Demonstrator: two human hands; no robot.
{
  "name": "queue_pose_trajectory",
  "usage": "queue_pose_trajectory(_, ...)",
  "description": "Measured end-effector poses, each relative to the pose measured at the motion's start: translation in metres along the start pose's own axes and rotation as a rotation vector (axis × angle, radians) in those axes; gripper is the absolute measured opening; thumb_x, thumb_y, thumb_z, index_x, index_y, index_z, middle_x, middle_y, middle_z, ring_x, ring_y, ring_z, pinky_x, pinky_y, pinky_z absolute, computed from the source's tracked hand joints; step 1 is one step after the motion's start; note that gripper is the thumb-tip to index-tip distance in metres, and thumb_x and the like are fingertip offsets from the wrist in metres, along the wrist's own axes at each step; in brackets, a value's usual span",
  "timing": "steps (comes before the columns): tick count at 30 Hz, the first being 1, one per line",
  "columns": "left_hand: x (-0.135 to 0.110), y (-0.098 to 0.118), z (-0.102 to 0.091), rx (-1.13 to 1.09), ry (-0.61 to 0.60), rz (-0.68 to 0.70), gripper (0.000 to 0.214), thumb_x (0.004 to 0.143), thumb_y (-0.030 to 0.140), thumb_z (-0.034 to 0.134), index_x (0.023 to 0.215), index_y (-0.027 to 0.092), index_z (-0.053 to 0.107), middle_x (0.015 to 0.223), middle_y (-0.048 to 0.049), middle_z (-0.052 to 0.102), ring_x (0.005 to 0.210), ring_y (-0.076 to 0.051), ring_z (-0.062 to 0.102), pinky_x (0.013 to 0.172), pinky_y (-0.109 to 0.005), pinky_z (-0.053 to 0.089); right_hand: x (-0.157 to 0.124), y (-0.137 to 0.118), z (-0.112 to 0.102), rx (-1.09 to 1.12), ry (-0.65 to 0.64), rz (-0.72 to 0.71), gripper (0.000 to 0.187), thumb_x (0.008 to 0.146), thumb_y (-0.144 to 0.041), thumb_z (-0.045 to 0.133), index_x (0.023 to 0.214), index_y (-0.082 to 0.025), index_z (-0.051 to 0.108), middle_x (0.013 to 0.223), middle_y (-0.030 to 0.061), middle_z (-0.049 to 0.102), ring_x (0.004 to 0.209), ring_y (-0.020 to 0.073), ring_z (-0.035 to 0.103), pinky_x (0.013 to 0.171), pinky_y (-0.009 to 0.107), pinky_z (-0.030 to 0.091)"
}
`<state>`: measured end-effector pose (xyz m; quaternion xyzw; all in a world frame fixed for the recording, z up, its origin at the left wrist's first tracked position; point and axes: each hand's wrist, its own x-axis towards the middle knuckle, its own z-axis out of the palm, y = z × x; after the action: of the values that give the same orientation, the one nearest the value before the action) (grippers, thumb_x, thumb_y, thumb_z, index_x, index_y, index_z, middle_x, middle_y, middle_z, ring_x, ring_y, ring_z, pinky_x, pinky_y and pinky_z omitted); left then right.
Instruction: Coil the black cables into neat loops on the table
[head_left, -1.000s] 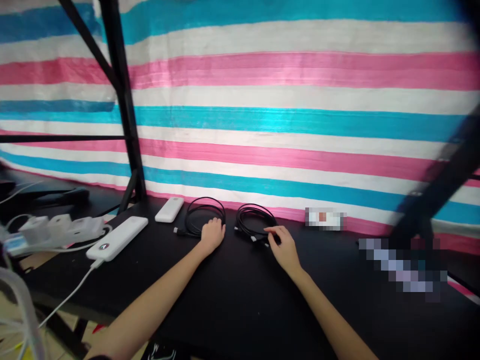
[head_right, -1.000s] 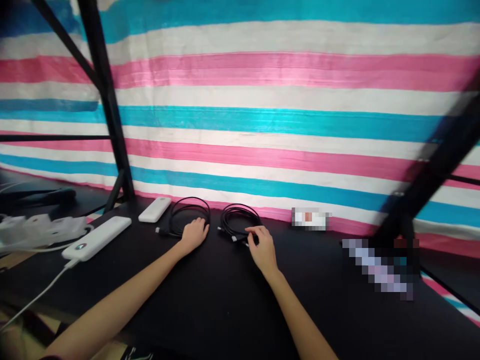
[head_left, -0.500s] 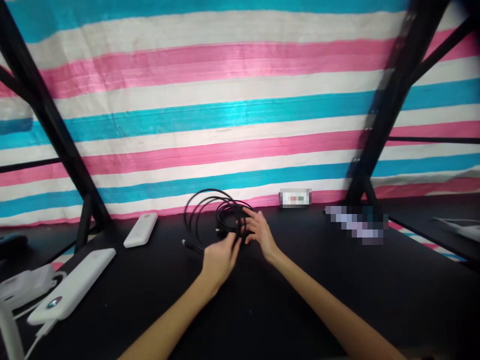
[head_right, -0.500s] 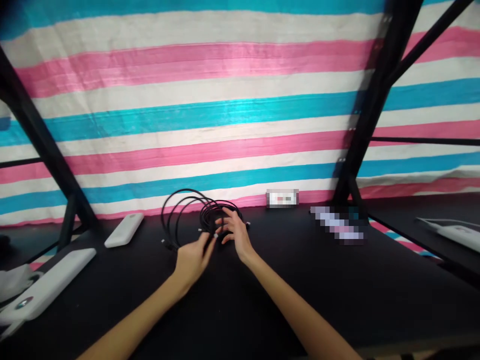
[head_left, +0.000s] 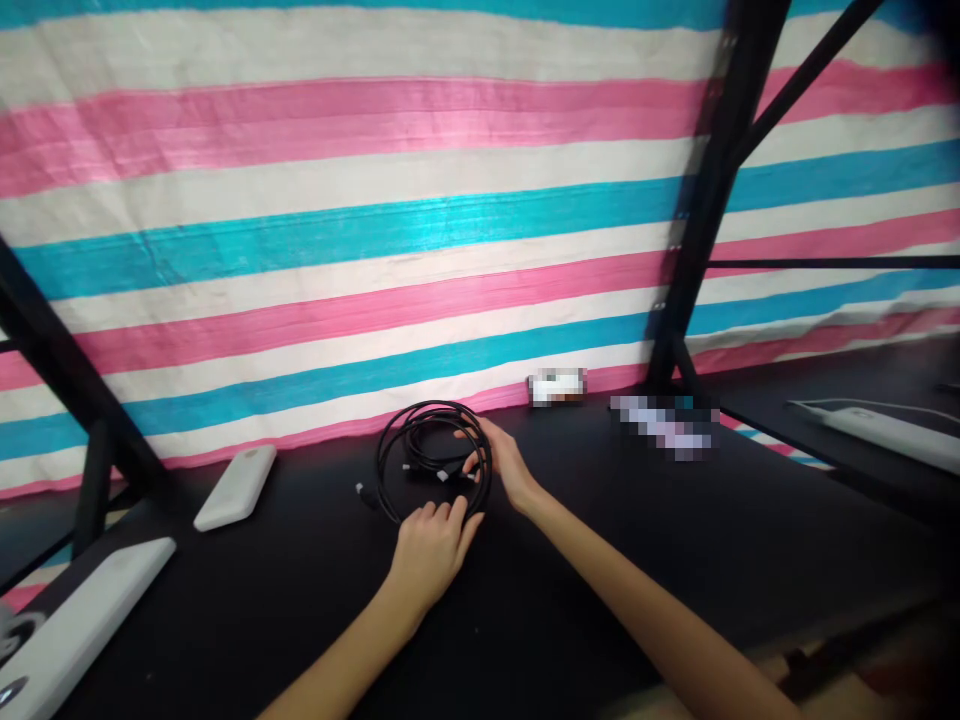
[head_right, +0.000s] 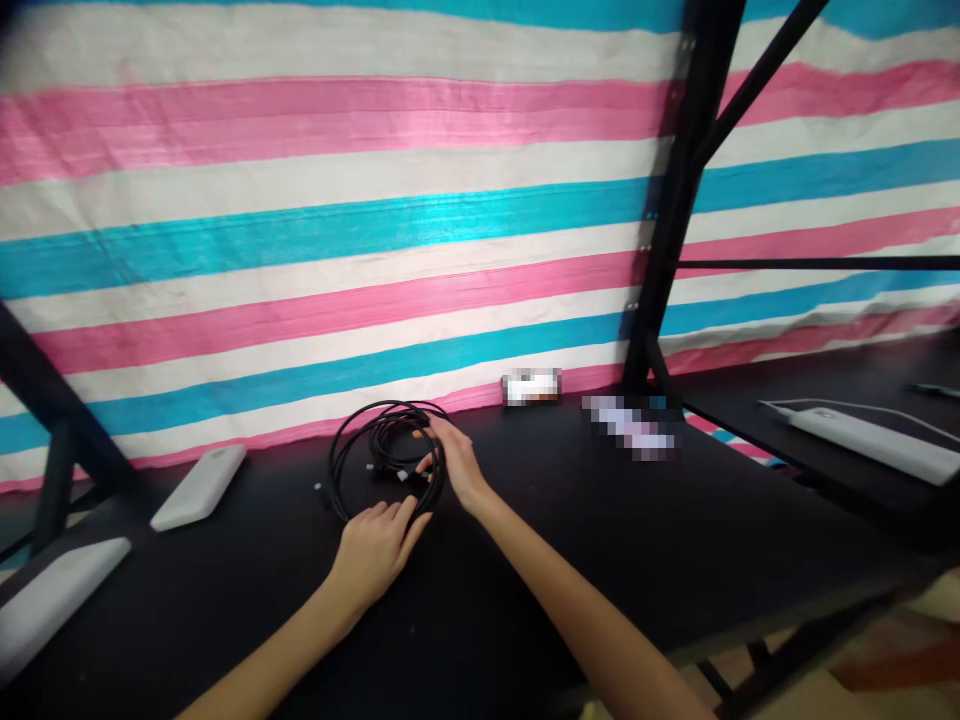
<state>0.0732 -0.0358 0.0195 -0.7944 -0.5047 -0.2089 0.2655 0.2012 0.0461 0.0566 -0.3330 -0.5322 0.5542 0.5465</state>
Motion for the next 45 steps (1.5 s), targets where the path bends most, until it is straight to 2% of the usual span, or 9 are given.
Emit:
queue_pose_trajectory(4, -0.002, 0.007, 0.002, -0.009, -0.010, 0.003, 0.028, 0.091, 0.031, 0.038, 0.084, 0.018, 0.062, 0.059, -0.0056, 0.061, 0.060, -0.020, 0.058, 0.052, -0.029, 0.038, -0.006, 0.012, 0.003, -0.398, 0.011, -0.292, 0.041, 0.073, -0.032, 0.060, 0.111, -0.019, 0.058, 0.088, 0.0030, 0.066, 0.057, 0.0123, 0.058, 0.054, 0.025, 0.048)
queue_pose_trajectory(9, 0.000, 0.008, 0.003, -0.156, -0.080, -0.064, 0.025, 0.090, 0.028, 0.037, 0.088, 0.018, 0.059, 0.065, -0.0057, 0.062, 0.066, -0.020, 0.057, 0.057, -0.029, 0.041, -0.007, 0.022, -0.001, -0.654, -0.021, -0.444, 0.024, 0.082, -0.021, 0.048, 0.104, -0.020, 0.060, 0.080, 0.0030, 0.068, 0.077, 0.0180, 0.063, 0.072, 0.029, 0.048)
queue_pose_trajectory(15, 0.005, -0.013, -0.009, -0.303, 0.174, -0.038, 0.020, 0.087, 0.023, 0.041, 0.096, 0.017, 0.058, 0.073, -0.0065, 0.063, 0.087, -0.023, 0.055, 0.078, -0.035, 0.041, -0.007, 0.022, -0.002, -0.674, -0.002, -0.528, 0.023, 0.084, -0.024, 0.047, 0.103, -0.020, 0.059, 0.093, 0.0056, 0.068, 0.087, 0.0194, 0.063, 0.080, 0.032, 0.047)
queue_pose_trajectory(20, 0.009, -0.044, -0.012, -0.119, 0.399, -0.392, 0.028, 0.086, 0.030, 0.047, 0.110, 0.018, 0.054, 0.117, -0.0128, 0.057, 0.112, -0.029, 0.047, 0.094, -0.044, 0.033, -0.010, 0.020, 0.000, -0.729, 0.039, -0.609, 0.018, 0.082, -0.028, 0.051, 0.095, -0.020, 0.061, 0.085, 0.0049, 0.065, 0.072, 0.0177, 0.060, 0.069, 0.029, 0.047)
queue_pose_trajectory(24, 0.010, -0.058, 0.006, -0.358, 0.285, -0.545, 0.047, 0.089, 0.037, 0.040, 0.129, 0.015, 0.037, 0.128, -0.0154, 0.049, 0.115, -0.027, 0.047, 0.093, -0.041, 0.037, -0.014, 0.014, 0.001, -0.753, 0.047, -0.640, 0.018, 0.081, -0.028, 0.051, 0.090, -0.019, 0.064, 0.075, 0.0029, 0.060, 0.063, 0.0151, 0.055, 0.062, 0.027, 0.045)
queue_pose_trajectory(30, 0.006, -0.071, 0.026, -0.738, 0.121, -0.655, 0.028, 0.092, 0.031, 0.033, 0.113, 0.023, 0.050, 0.098, -0.0036, 0.064, 0.089, -0.016, 0.062, 0.080, -0.029, 0.045, -0.011, 0.020, -0.001, -0.554, 0.037, -0.572, 0.023, 0.083, -0.030, 0.049, 0.091, -0.019, 0.067, 0.085, 0.0059, 0.065, 0.080, 0.0194, 0.060, 0.072, 0.031, 0.046)
queue_pose_trajectory(33, 0.005, -0.078, 0.028, -0.800, 0.167, -0.717, 0.027, 0.091, 0.032, 0.032, 0.104, 0.021, 0.052, 0.075, 0.0004, 0.061, 0.058, -0.011, 0.058, 0.060, -0.024, 0.046, -0.008, 0.025, 0.001, -0.375, 0.088, -0.384, 0.026, 0.081, -0.037, 0.051, 0.087, -0.018, 0.068, 0.058, 0.0012, 0.060, 0.053, 0.0162, 0.056, 0.049, 0.027, 0.044)
queue_pose_trajectory(36, 0.005, -0.086, 0.029, -0.895, 0.240, -0.830, 0.029, 0.091, 0.036, 0.029, 0.097, 0.018, 0.052, 0.070, 0.0012, 0.058, 0.040, -0.007, 0.047, 0.043, -0.020, 0.039, -0.005, 0.024, 0.003, -0.229, 0.080, -0.208, 0.030, 0.078, -0.040, 0.052, 0.086, -0.016, 0.068, 0.033, -0.0079, 0.038, 0.028, 0.0096, 0.032, 0.032, 0.023, 0.026)
queue_pose_trajectory(45, 0.002, -0.124, 0.019, -0.687, 0.367, -1.089, 0.036, 0.091, 0.043, 0.026, 0.099, 0.022, 0.054, 0.089, -0.0025, 0.065, 0.058, -0.011, 0.059, 0.051, -0.023, 0.044, 0.000, 0.012, -0.004, -0.163, 0.097, -0.206, 0.024, 0.075, -0.033, 0.054, 0.082, -0.015, 0.068, 0.032, -0.0096, 0.033, 0.026, 0.0069, 0.026, 0.030, 0.021, 0.020)
